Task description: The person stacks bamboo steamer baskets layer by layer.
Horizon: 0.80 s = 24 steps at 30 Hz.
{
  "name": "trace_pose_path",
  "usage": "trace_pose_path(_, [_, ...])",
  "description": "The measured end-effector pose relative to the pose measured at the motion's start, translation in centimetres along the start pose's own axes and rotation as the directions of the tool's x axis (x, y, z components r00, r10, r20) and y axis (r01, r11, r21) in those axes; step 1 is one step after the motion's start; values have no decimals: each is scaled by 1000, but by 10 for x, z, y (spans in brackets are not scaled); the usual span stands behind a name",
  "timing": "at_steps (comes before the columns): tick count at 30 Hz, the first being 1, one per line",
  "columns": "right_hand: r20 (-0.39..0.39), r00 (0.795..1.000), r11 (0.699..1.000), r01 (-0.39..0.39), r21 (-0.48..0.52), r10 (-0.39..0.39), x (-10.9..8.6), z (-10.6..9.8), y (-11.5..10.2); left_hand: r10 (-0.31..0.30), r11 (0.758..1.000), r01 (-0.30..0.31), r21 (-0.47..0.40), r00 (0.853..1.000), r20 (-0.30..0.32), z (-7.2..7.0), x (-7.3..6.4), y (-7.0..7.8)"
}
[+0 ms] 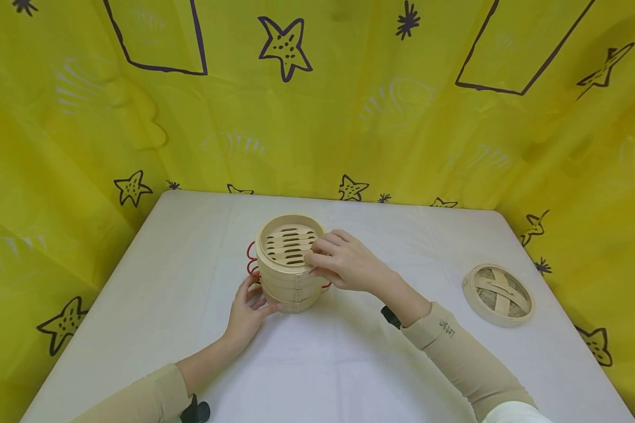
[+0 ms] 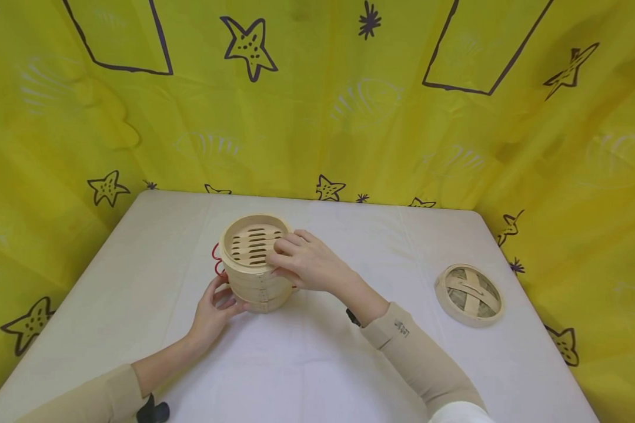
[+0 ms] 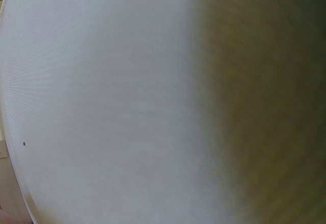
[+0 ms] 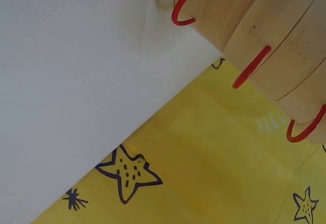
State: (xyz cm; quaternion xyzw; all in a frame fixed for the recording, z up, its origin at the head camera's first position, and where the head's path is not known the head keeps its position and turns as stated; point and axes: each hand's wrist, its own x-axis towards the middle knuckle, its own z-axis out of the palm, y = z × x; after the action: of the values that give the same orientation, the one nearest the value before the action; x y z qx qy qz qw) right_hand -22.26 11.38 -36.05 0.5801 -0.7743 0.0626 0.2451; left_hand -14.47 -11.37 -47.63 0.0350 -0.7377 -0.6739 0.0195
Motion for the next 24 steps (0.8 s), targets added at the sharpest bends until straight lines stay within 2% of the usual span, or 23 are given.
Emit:
trace_pose_path(11, [-24, 1000, 1000, -11, 7, 11, -2, -3, 2, -2, 1000, 2, 1, 1000, -2, 0, 0, 0])
trace_pose_path(18, [-59, 998, 998, -25, -49, 22, -7, -7, 6, -8, 1000, 8, 8, 1000, -3, 0, 1, 0])
trace_pose_path(24, [-65, 996, 994, -70, -79, 65, -15, -15, 12, 1, 1000, -1, 14, 1000, -6, 0, 1, -3])
